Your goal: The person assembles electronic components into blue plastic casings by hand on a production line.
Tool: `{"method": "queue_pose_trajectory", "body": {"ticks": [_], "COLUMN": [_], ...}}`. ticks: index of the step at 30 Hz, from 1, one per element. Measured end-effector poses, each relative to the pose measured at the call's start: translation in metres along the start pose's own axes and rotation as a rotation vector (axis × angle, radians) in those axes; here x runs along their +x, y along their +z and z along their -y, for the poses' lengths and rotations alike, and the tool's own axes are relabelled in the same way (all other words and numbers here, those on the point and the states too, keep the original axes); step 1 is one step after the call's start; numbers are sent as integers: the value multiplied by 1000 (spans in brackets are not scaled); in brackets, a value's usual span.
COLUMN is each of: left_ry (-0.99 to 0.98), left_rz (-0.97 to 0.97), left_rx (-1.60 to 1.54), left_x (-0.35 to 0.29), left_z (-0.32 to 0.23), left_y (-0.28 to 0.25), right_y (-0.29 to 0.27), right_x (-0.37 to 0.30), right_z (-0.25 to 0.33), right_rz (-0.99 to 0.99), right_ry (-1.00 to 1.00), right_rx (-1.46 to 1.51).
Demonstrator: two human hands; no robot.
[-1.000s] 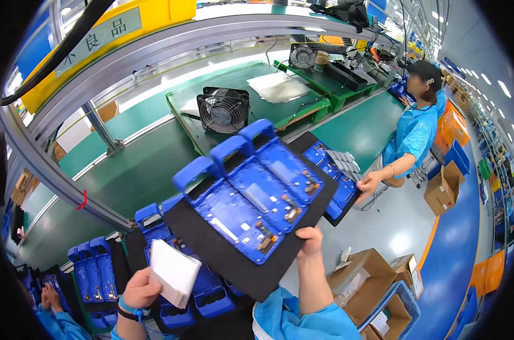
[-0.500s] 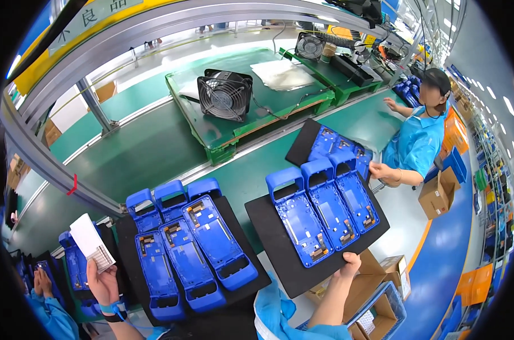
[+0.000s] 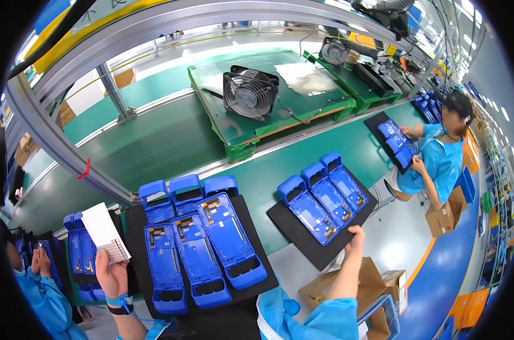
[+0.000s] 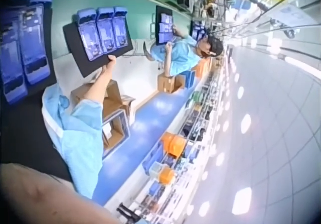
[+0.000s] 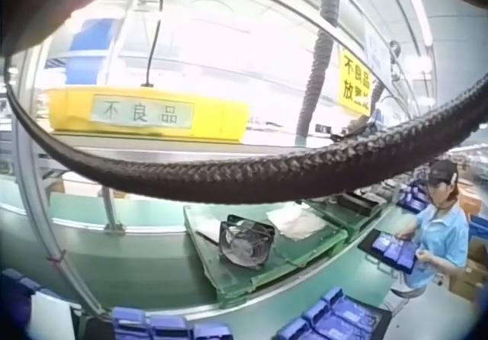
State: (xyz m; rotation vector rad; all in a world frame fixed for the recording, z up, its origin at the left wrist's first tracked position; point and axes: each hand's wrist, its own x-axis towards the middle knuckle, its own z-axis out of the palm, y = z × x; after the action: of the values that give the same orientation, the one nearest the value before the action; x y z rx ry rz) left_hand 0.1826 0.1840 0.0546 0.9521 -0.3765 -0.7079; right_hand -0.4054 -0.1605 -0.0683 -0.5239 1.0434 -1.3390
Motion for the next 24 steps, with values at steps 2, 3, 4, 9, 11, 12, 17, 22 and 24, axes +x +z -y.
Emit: {"method": "queue_pose_trajectory", "body": {"ticks": [2, 3, 4, 9, 11, 12, 17, 22, 24], "left_ry": [4, 6, 6, 8, 27, 51, 107, 6, -17], "left_rz": [-47, -27, -8, -53, -94, -121, -248, -124, -52], "left_rx": [-4, 2, 8, 10, -2, 22, 97, 182, 255], "left_x": [-4, -5, -7, -14, -11, -23, -21, -15, -17], "left_z": [-2, -2, -2, -2, 6, 5, 9, 11, 6], "left_y": [4, 4, 3, 5, -2, -5, -4, 4, 12], "right_y": [16, 18, 14, -9, -43, -21, -1, 100, 75], "right_x": [31, 49, 70, 145, 142, 122, -27, -76, -29], "right_z": [27, 41, 55, 106, 116, 93, -19, -73, -65], "right_rz": [-16, -41, -67, -409, -536, -516, -674, -361, -334], "right_ry": [-150, -178, -207, -608, -835, -820, -452, -188, -262], "right_rx": [-293, -419, -546, -869, -887, -989, -364, -148, -200]}}
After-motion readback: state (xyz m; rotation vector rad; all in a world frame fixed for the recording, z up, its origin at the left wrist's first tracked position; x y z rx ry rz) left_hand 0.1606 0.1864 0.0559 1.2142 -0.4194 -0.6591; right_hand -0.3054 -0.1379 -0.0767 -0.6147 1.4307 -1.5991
